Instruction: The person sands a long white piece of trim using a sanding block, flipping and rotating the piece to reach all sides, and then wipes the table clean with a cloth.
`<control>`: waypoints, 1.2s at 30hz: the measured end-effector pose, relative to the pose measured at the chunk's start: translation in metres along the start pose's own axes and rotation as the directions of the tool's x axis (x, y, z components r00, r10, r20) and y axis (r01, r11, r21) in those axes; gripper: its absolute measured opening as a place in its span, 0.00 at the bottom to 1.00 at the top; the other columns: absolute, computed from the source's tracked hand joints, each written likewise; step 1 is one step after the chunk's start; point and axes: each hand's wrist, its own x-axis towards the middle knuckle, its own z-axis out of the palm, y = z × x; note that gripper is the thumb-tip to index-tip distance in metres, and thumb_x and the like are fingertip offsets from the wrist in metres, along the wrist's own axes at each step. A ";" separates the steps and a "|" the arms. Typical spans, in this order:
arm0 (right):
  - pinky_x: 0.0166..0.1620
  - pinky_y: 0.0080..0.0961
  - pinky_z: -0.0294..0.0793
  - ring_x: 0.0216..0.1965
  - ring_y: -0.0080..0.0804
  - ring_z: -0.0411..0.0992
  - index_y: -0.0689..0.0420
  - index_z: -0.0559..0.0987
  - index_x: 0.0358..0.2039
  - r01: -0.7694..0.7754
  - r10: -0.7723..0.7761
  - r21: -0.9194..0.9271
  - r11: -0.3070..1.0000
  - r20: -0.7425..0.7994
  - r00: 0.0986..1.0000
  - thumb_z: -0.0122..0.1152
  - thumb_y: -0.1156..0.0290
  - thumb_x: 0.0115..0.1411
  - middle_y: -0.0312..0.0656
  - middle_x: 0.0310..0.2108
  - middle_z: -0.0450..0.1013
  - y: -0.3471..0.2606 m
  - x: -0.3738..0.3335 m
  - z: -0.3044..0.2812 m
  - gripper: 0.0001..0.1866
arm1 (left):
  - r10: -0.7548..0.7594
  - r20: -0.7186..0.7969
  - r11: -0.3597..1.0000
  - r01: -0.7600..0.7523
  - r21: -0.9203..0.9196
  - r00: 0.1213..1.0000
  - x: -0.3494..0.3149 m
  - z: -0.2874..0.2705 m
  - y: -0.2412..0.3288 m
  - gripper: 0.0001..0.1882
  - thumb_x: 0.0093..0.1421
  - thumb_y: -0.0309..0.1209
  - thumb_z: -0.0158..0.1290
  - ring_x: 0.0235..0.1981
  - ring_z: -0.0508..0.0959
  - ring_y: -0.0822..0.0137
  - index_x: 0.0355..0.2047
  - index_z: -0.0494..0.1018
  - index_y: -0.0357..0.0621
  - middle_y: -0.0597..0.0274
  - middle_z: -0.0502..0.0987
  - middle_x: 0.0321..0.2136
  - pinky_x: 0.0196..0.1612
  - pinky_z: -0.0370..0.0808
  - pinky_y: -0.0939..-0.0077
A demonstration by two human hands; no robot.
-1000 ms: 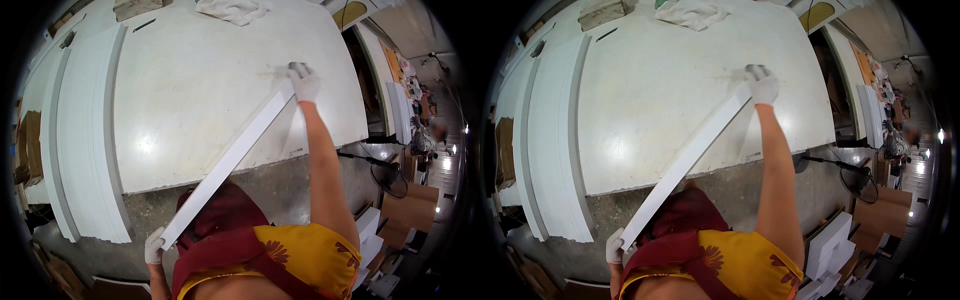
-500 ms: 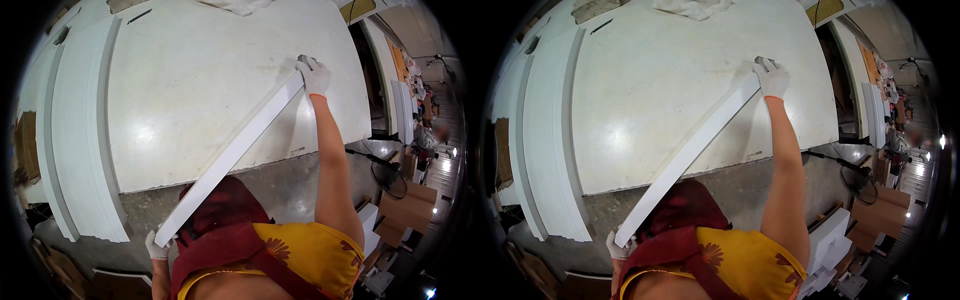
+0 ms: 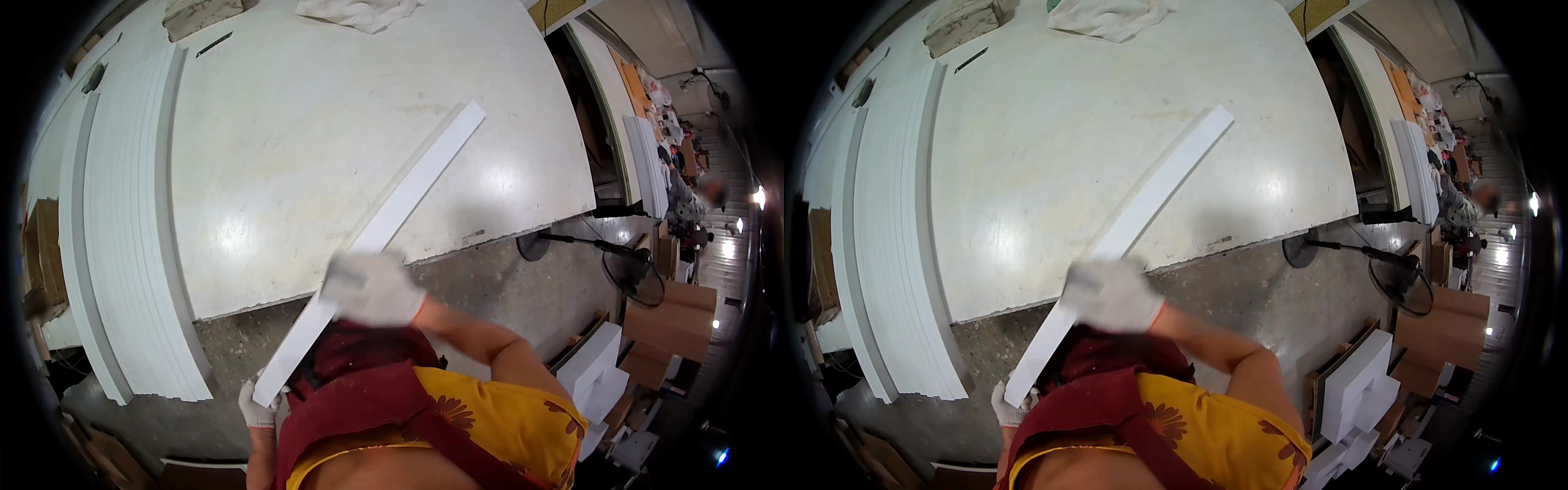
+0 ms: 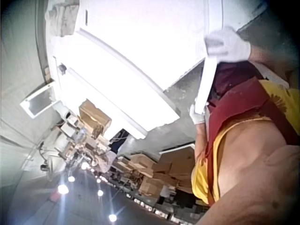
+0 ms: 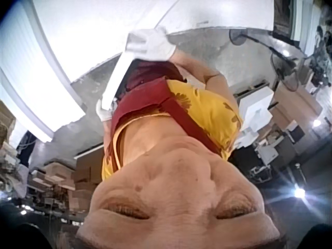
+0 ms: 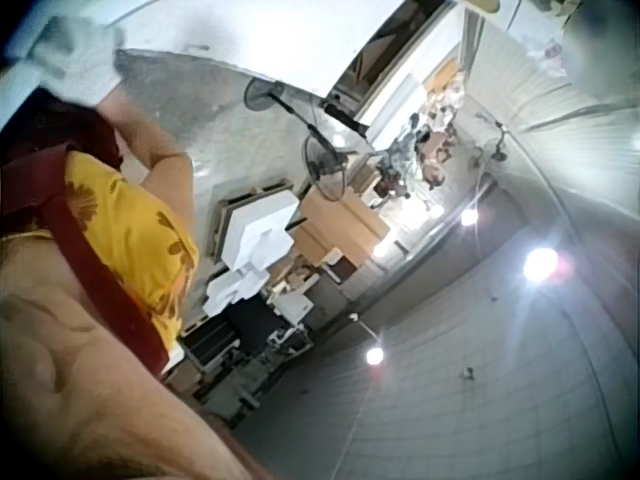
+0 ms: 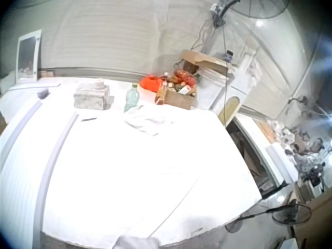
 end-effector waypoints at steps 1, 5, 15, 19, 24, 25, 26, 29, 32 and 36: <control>0.60 0.57 0.71 0.59 0.63 0.72 0.56 0.80 0.56 -0.160 0.150 0.079 0.984 0.119 0.982 0.64 0.56 0.64 0.59 0.62 0.69 0.027 0.020 -0.038 0.24 | 0.003 -0.065 1.000 -0.005 -0.019 0.998 -0.002 0.002 -0.002 0.39 0.68 0.49 0.46 0.21 0.84 0.50 0.62 0.64 0.19 0.23 0.80 0.38 0.18 0.79 0.76; 0.53 0.40 0.77 0.48 0.49 0.80 0.54 0.88 0.44 -0.317 0.075 -0.196 0.928 -0.734 0.675 0.68 0.56 0.62 0.51 0.46 0.83 0.234 0.049 -0.153 0.17 | -0.028 0.062 0.998 0.025 0.057 0.998 0.009 -0.013 0.006 0.39 0.68 0.50 0.47 0.25 0.85 0.47 0.62 0.64 0.20 0.23 0.80 0.39 0.18 0.80 0.73; 0.53 0.37 0.76 0.48 0.48 0.79 0.47 0.86 0.53 -0.470 0.230 -0.150 0.870 -0.719 0.656 0.67 0.49 0.59 0.51 0.47 0.81 0.287 0.096 -0.190 0.25 | -0.106 0.028 0.960 0.109 -0.259 0.994 0.016 0.008 0.003 0.42 0.72 0.58 0.37 0.48 0.78 0.21 0.66 0.61 0.26 0.24 0.70 0.60 0.38 0.86 0.40; 0.56 0.35 0.76 0.52 0.48 0.79 0.49 0.86 0.53 -0.631 0.295 -0.222 0.743 -0.738 0.607 0.71 0.52 0.57 0.56 0.50 0.80 0.211 0.083 -0.149 0.25 | -0.130 0.313 0.901 0.244 -0.358 0.941 0.039 0.044 0.011 0.42 0.74 0.52 0.39 0.57 0.70 0.15 0.71 0.53 0.23 0.20 0.64 0.64 0.50 0.82 0.33; 0.52 0.40 0.79 0.53 0.49 0.79 0.57 0.85 0.54 0.049 -0.283 -0.486 0.873 -0.421 0.862 0.70 0.68 0.57 0.55 0.56 0.78 0.048 0.057 -0.016 0.23 | -0.099 0.393 0.904 0.248 -0.349 0.914 0.052 0.072 -0.006 0.38 0.75 0.48 0.39 0.63 0.66 0.19 0.70 0.56 0.24 0.24 0.63 0.66 0.62 0.74 0.31; 0.47 0.39 0.81 0.49 0.49 0.81 0.53 0.85 0.53 0.200 -0.401 -0.494 0.846 -0.344 0.849 0.71 0.68 0.55 0.52 0.55 0.79 0.022 0.050 0.016 0.23 | -0.091 0.411 0.916 0.238 -0.322 0.907 0.055 0.076 -0.006 0.37 0.75 0.48 0.39 0.64 0.67 0.21 0.70 0.57 0.24 0.25 0.63 0.66 0.63 0.73 0.31; 0.45 0.39 0.81 0.46 0.50 0.81 0.42 0.86 0.51 0.188 -0.250 -0.206 0.960 -0.339 0.907 0.72 0.66 0.53 0.51 0.52 0.79 -0.029 0.041 0.049 0.22 | -0.072 0.420 0.901 0.240 -0.363 0.905 0.058 0.076 -0.008 0.36 0.75 0.48 0.39 0.65 0.67 0.25 0.69 0.58 0.25 0.27 0.64 0.66 0.63 0.73 0.32; 0.44 0.44 0.76 0.41 0.45 0.77 0.38 0.85 0.43 0.319 -0.328 -0.120 0.940 -0.064 0.942 0.74 0.54 0.47 0.47 0.46 0.76 -0.139 0.020 0.118 0.21 | 0.089 0.622 0.782 0.332 -0.527 0.778 0.078 0.047 -0.021 0.32 0.76 0.48 0.40 0.65 0.72 0.43 0.68 0.64 0.35 0.39 0.68 0.66 0.65 0.72 0.39; 0.49 0.49 0.74 0.44 0.46 0.76 0.39 0.86 0.43 0.473 -0.474 0.033 0.880 0.091 0.876 0.75 0.52 0.46 0.49 0.49 0.76 -0.176 0.011 0.148 0.21 | 0.299 0.538 0.949 -0.189 -0.252 0.788 0.066 0.056 -0.036 0.29 0.72 0.48 0.44 0.62 0.73 0.51 0.67 0.66 0.47 0.51 0.73 0.58 0.66 0.71 0.51; 0.54 0.45 0.72 0.45 0.50 0.76 0.50 0.85 0.46 0.293 -0.305 0.117 0.949 0.099 0.947 0.69 0.55 0.54 0.48 0.46 0.77 -0.139 0.039 0.105 0.20 | 0.146 0.681 0.768 0.352 -0.535 0.717 0.076 0.043 -0.034 0.37 0.75 0.56 0.38 0.71 0.63 0.42 0.74 0.55 0.45 0.41 0.61 0.70 0.70 0.60 0.30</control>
